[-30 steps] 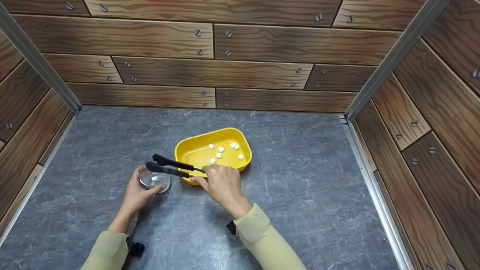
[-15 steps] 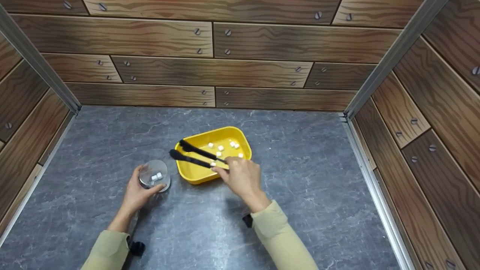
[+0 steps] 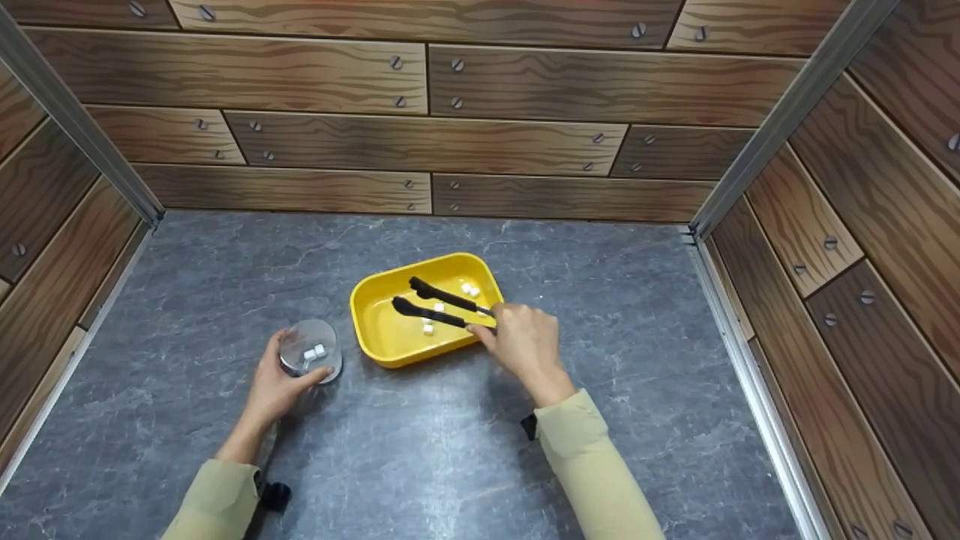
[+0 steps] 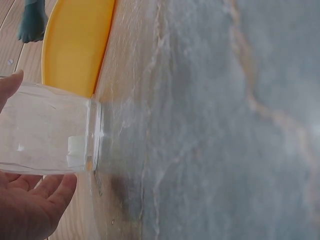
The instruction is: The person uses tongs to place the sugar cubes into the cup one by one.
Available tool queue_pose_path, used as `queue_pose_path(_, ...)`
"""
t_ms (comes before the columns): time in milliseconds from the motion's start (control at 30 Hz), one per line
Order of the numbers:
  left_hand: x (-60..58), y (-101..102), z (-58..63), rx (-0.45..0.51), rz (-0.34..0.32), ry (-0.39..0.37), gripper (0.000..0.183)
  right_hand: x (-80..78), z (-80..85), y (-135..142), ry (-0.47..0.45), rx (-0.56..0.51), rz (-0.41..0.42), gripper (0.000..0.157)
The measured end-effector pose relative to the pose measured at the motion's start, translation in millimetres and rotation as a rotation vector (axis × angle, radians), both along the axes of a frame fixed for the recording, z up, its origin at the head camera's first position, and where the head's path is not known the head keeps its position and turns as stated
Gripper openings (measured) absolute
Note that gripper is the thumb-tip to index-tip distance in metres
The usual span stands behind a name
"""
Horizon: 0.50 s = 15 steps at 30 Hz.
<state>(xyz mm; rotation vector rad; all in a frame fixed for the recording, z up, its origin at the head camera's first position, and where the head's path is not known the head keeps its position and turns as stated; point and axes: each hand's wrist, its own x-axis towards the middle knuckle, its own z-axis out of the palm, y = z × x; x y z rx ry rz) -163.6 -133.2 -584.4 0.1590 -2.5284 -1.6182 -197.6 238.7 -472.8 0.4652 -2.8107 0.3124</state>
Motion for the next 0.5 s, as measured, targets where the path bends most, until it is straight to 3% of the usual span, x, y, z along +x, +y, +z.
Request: queue_pose_path(500, 0.0, -0.4, 0.1, -0.009, 0.001, -0.01, 0.102, -12.3, 3.8, 14.6, -0.121, 0.152, -0.013, 0.046)
